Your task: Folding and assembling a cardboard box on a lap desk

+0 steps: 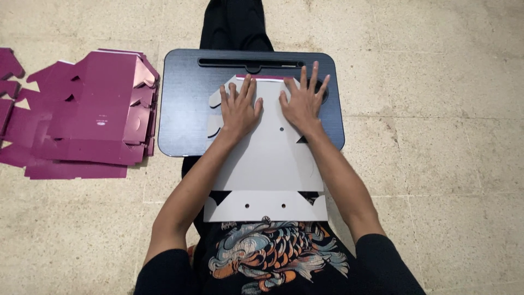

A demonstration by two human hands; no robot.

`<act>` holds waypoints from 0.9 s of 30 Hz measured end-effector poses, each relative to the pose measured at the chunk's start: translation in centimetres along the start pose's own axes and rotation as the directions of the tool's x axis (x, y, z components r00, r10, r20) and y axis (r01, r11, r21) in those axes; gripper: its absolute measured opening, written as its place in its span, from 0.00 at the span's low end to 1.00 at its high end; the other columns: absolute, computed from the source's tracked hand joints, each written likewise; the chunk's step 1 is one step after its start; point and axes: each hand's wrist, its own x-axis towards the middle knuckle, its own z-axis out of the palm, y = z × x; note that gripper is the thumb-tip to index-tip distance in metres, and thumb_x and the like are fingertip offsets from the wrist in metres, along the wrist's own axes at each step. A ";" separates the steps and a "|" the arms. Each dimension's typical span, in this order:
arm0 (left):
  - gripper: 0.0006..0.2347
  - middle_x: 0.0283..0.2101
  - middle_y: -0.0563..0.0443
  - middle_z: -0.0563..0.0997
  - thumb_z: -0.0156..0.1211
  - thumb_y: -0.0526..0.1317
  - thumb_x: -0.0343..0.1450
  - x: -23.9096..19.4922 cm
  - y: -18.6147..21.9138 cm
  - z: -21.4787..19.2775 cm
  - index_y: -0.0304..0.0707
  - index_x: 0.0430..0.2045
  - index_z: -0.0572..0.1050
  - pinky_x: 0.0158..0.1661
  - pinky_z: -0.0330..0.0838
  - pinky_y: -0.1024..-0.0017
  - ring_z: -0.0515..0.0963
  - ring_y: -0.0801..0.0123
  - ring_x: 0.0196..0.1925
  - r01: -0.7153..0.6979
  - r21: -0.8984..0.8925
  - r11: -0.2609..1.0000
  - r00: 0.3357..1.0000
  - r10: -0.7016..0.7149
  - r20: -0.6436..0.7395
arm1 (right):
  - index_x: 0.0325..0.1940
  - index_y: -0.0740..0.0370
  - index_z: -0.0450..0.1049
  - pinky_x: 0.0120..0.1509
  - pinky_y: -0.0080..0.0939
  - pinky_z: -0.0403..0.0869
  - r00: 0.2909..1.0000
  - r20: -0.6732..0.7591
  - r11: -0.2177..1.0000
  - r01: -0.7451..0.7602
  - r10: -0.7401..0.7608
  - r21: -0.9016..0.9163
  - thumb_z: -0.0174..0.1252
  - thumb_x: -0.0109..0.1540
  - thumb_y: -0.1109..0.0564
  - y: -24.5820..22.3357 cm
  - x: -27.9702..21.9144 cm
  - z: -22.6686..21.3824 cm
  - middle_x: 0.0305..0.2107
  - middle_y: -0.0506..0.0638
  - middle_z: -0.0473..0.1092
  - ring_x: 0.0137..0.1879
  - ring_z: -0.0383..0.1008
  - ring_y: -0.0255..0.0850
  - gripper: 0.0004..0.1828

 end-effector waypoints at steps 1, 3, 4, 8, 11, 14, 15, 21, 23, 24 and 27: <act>0.26 0.73 0.50 0.64 0.33 0.55 0.79 -0.2 0.0 -0.4 0.44 0.69 0.64 0.64 0.39 0.44 0.63 0.49 0.63 -0.006 -0.006 1.000 1.000 0.006 -0.005 | 0.58 0.46 0.78 0.74 0.79 0.28 1.000 -0.024 1.000 0.002 -0.002 -0.024 0.53 0.63 0.40 -0.6 0.1 -0.2 0.71 0.62 0.60 0.81 0.32 0.60 0.22; 0.26 0.74 0.49 0.64 0.32 0.55 0.78 -0.2 -0.2 -0.3 0.44 0.70 0.63 0.64 0.39 0.45 0.63 0.50 0.63 -0.003 0.002 1.000 1.000 0.003 -0.004 | 0.58 0.48 0.78 0.75 0.78 0.28 1.000 -0.012 1.000 -0.002 0.002 -0.007 0.54 0.62 0.40 -2.0 0.7 -0.3 0.71 0.60 0.60 0.82 0.33 0.59 0.23; 0.27 0.74 0.48 0.64 0.32 0.54 0.78 -0.3 -0.3 -0.1 0.43 0.70 0.63 0.63 0.40 0.45 0.63 0.50 0.63 0.002 0.008 1.000 1.000 -0.002 0.001 | 0.58 0.49 0.78 0.75 0.76 0.28 1.000 0.006 1.000 -0.004 0.004 0.009 0.54 0.62 0.40 -2.8 0.8 -0.3 0.71 0.59 0.60 0.82 0.33 0.58 0.25; 0.26 0.72 0.46 0.66 0.38 0.53 0.77 -0.5 -0.9 2.3 0.42 0.68 0.66 0.63 0.46 0.43 0.64 0.45 0.62 -0.031 0.001 1.000 0.989 0.031 -0.146 | 0.71 0.47 0.69 0.74 0.79 0.29 0.993 0.098 0.985 0.046 -0.063 0.167 0.49 0.65 0.43 -5.5 0.4 0.6 0.73 0.59 0.55 0.81 0.30 0.60 0.29; 0.24 0.69 0.44 0.69 0.45 0.50 0.76 -0.1 -1.1 3.1 0.39 0.66 0.68 0.62 0.50 0.42 0.67 0.42 0.62 -0.051 0.017 0.999 0.950 0.054 -0.309 | 0.72 0.40 0.66 0.75 0.78 0.29 0.997 0.064 0.992 0.024 -0.033 0.128 0.46 0.66 0.44 -6.1 0.5 0.6 0.73 0.61 0.55 0.81 0.30 0.61 0.28; 0.26 0.69 0.45 0.69 0.47 0.54 0.75 -0.3 -0.6 3.2 0.41 0.65 0.69 0.60 0.56 0.42 0.68 0.42 0.63 0.024 -0.013 1.000 0.946 -0.027 -0.323 | 0.71 0.34 0.67 0.75 0.78 0.25 0.997 0.079 0.994 -0.016 0.007 0.107 0.45 0.66 0.40 -4.9 -0.1 0.6 0.74 0.62 0.52 0.82 0.27 0.61 0.27; 0.28 0.70 0.44 0.68 0.42 0.56 0.74 -0.1 -0.4 2.6 0.41 0.67 0.68 0.60 0.54 0.42 0.65 0.38 0.65 0.057 0.003 0.998 0.978 -0.055 -0.202 | 0.71 0.32 0.66 0.74 0.79 0.24 0.994 0.101 0.994 -0.047 0.036 0.103 0.44 0.66 0.38 -4.4 -0.1 0.6 0.74 0.62 0.52 0.82 0.26 0.60 0.27; 0.31 0.73 0.40 0.63 0.36 0.58 0.74 0.3 0.0 2.1 0.40 0.69 0.65 0.62 0.49 0.42 0.58 0.28 0.70 0.104 0.026 0.994 0.994 -0.103 -0.036 | 0.70 0.34 0.68 0.73 0.81 0.25 0.991 0.074 0.991 -0.115 0.110 0.067 0.47 0.64 0.35 -1.4 -0.5 1.0 0.72 0.67 0.54 0.81 0.27 0.62 0.29; 0.31 0.73 0.39 0.62 0.36 0.58 0.74 0.3 0.1 1.2 0.40 0.69 0.65 0.62 0.49 0.41 0.56 0.26 0.71 0.101 0.016 0.995 0.994 -0.101 -0.033 | 0.68 0.36 0.71 0.74 0.82 0.25 0.993 0.049 0.994 -0.106 0.104 0.039 0.49 0.63 0.38 -2.0 0.3 0.1 0.72 0.68 0.54 0.82 0.26 0.61 0.28; 0.31 0.73 0.39 0.62 0.36 0.57 0.74 0.3 0.1 0.5 0.40 0.69 0.65 0.63 0.46 0.44 0.52 0.27 0.73 0.082 0.042 0.996 0.996 -0.081 -0.023 | 0.63 0.40 0.75 0.75 0.80 0.25 0.993 0.051 0.994 -0.111 0.110 0.008 0.49 0.62 0.40 -2.7 1.0 -0.6 0.73 0.65 0.53 0.82 0.26 0.59 0.25; 0.31 0.75 0.39 0.60 0.38 0.58 0.73 -0.1 0.0 -0.2 0.40 0.69 0.65 0.66 0.42 0.44 0.44 0.26 0.75 0.045 0.083 0.996 0.999 -0.044 -0.016 | 0.60 0.43 0.78 0.75 0.78 0.27 0.997 0.044 0.997 -0.059 0.057 0.053 0.51 0.62 0.42 -5.8 2.2 -1.6 0.74 0.63 0.51 0.82 0.28 0.58 0.24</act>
